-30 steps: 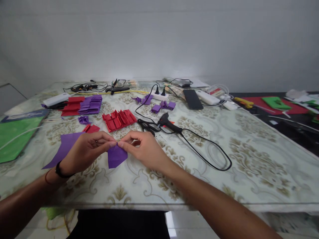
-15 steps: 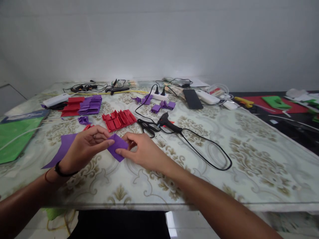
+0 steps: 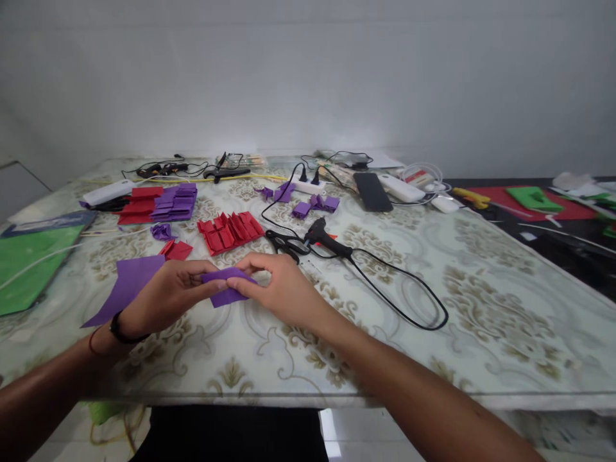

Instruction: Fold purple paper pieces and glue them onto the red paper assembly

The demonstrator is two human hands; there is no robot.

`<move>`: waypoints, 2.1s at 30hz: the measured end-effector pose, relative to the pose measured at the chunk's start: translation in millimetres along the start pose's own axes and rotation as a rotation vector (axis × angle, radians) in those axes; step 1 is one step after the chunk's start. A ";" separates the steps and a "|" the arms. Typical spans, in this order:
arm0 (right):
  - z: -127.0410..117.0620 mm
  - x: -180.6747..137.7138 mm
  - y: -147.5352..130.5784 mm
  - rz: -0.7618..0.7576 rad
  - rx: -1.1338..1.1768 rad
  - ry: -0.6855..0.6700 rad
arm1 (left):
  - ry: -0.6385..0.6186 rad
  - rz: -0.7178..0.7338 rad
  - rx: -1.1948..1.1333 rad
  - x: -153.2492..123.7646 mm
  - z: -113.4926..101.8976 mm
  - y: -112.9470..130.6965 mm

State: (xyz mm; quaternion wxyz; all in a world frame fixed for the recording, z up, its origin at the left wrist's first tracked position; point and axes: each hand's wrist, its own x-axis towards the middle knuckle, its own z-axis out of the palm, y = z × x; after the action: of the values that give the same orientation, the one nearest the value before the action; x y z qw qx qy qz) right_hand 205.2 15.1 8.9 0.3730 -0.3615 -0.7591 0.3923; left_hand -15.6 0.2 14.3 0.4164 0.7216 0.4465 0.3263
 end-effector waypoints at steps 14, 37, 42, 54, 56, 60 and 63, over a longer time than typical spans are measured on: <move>-0.7 -1.1 -1.0 0.009 0.002 -0.019 | 0.038 0.107 0.066 -1.5 -0.3 3.7; 1.7 0.5 2.7 0.084 0.174 0.008 | 0.104 0.062 -0.106 -1.0 -0.5 0.3; 3.3 -0.9 -0.4 0.026 0.175 0.043 | 0.055 0.107 -0.173 -1.4 1.0 -0.1; 0.8 -7.4 4.2 -0.237 0.319 0.111 | 0.170 0.425 -0.154 -10.5 1.3 -2.2; 0.3 -7.4 4.2 -0.255 0.317 0.106 | 0.152 0.448 -0.149 -10.7 1.9 -2.6; 0.7 -7.1 1.1 -0.247 0.268 0.070 | 0.080 0.450 -0.162 -9.7 2.6 -2.5; 3.6 -7.4 -2.6 -0.202 0.235 0.049 | 0.051 0.431 -0.095 -10.4 2.5 -2.1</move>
State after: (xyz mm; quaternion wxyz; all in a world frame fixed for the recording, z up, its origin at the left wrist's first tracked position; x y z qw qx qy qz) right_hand 204.9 6.6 7.5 0.4685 -0.2466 -0.7313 0.4300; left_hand -18.4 -9.6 10.3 0.3592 0.7714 0.2765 0.4465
